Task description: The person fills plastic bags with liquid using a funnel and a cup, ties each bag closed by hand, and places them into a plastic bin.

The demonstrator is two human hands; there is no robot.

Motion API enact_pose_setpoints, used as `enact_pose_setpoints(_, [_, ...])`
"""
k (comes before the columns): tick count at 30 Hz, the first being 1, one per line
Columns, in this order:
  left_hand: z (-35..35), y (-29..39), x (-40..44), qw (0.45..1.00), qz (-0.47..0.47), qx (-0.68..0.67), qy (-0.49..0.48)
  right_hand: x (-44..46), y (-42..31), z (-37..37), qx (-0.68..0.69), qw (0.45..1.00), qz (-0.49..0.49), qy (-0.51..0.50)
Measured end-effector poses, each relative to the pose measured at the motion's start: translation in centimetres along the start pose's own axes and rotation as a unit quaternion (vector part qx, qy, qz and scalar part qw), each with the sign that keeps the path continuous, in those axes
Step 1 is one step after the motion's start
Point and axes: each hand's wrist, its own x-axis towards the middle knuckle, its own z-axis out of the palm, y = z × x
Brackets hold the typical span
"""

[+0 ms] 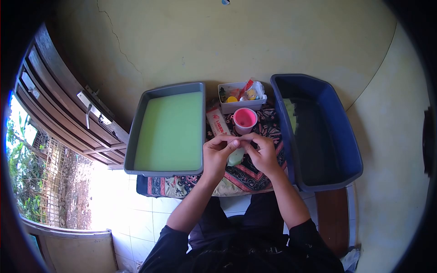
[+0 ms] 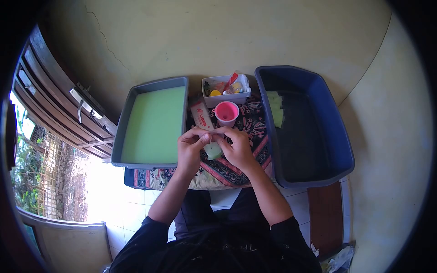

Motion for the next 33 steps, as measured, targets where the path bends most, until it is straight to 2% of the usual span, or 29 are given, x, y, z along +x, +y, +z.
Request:
enact_pose_setpoints(3, [-0.4, -0.4, 0.1, 0.997, 0.030, -0.053, -0.052, 0.2, -0.9, -0.3, 0.068, 0.998, 0.010, -0.013])
enact_pose_setpoints(5, [-1.0, -1.1, 0.3, 0.959, -0.071, -0.236, -0.139, 0.3, -1.6, -0.5, 0.095, 0.995, 0.018, -0.021])
enact_pose_setpoints(6, [-1.5, -1.7, 0.4, 0.964, -0.124, -0.187, -0.140, 0.4, -2.0, -0.7, 0.122, 0.992, 0.026, -0.027])
enact_pose_setpoints(7, [-1.3, -1.6, 0.2, 0.965, -0.123, -0.187, -0.140, 0.5, -2.4, -0.8, 0.121, 0.992, 0.025, -0.027])
enact_pose_setpoints(9, [-0.8, -1.7, -0.4, 0.959, -0.195, -0.135, -0.154, 0.7, -3.3, -1.2, 0.160, 0.984, 0.058, -0.052])
enact_pose_setpoints(10, [-0.5, -2.2, -0.5, 0.957, -0.193, -0.152, -0.154, 0.7, -3.8, -1.6, 0.159, 0.984, 0.058, -0.051])
enact_pose_setpoints(11, [-0.7, -2.4, -0.5, 0.957, -0.194, -0.153, -0.154, 0.5, -4.2, -2.1, 0.186, 0.972, 0.129, -0.059])
enact_pose_setpoints(12, [-1.1, -2.4, -0.2, 0.933, -0.181, -0.186, -0.250, 0.5, -4.5, -2.4, 0.212, 0.954, 0.199, -0.067])
enact_pose_setpoints(13, [-1.2, -2.3, 0.0, 0.898, -0.165, -0.217, -0.344, 0.4, -4.4, -2.4, 0.211, 0.955, 0.199, -0.066])
enact_pose_setpoints(17, [-1.0, -1.3, 0.0, 0.901, -0.149, -0.183, -0.364, 0.0, -2.7, -2.1, 0.184, 0.971, 0.150, -0.012])
enact_pose_setpoints(19, [-0.7, -0.4, -0.4, 0.924, -0.136, -0.152, -0.323, -0.3, -1.8, -2.0, 0.163, 0.977, 0.139, 0.010])
enact_pose_setpoints(21, [-1.1, -0.7, 0.0, 0.932, -0.140, -0.110, -0.317, -0.1, -1.4, -2.4, 0.062, 0.993, 0.101, 0.012])
enact_pose_setpoints(22, [-1.3, -0.8, 0.0, 0.938, -0.144, -0.067, -0.309, -0.2, -1.2, -2.5, 0.063, 0.993, 0.101, 0.011])
enact_pose_setpoints(25, [-1.4, -0.7, 0.1, 0.948, -0.167, -0.085, -0.258, -0.3, -1.5, -2.6, 0.034, 0.991, 0.126, 0.018])
enact_pose_setpoints(27, [-1.7, -0.4, 0.2, 0.955, -0.164, -0.059, -0.239, -0.2, -3.3, -2.8, -0.031, 0.998, 0.001, 0.049])
enact_pose_setpoints(28, [-1.8, -0.3, 0.2, 0.961, -0.161, -0.034, -0.221, 0.0, -3.9, -2.9, -0.031, 0.998, 0.000, 0.049])
enact_pose_setpoints(29, [-1.8, -0.4, 0.2, 0.961, -0.159, -0.034, -0.222, 0.2, -4.4, -2.9, -0.149, 0.984, -0.102, 0.000])
enact_pose_setpoints(30, [-1.8, -0.4, 0.2, 0.962, -0.163, -0.010, -0.218, 0.3, -4.7, -2.8, -0.264, 0.942, -0.200, -0.048])
enact_pose_setpoints(33, [-1.7, -0.4, 0.1, 0.961, -0.173, 0.038, -0.214, -0.2, -3.6, -2.0, -0.334, 0.919, -0.189, -0.090])
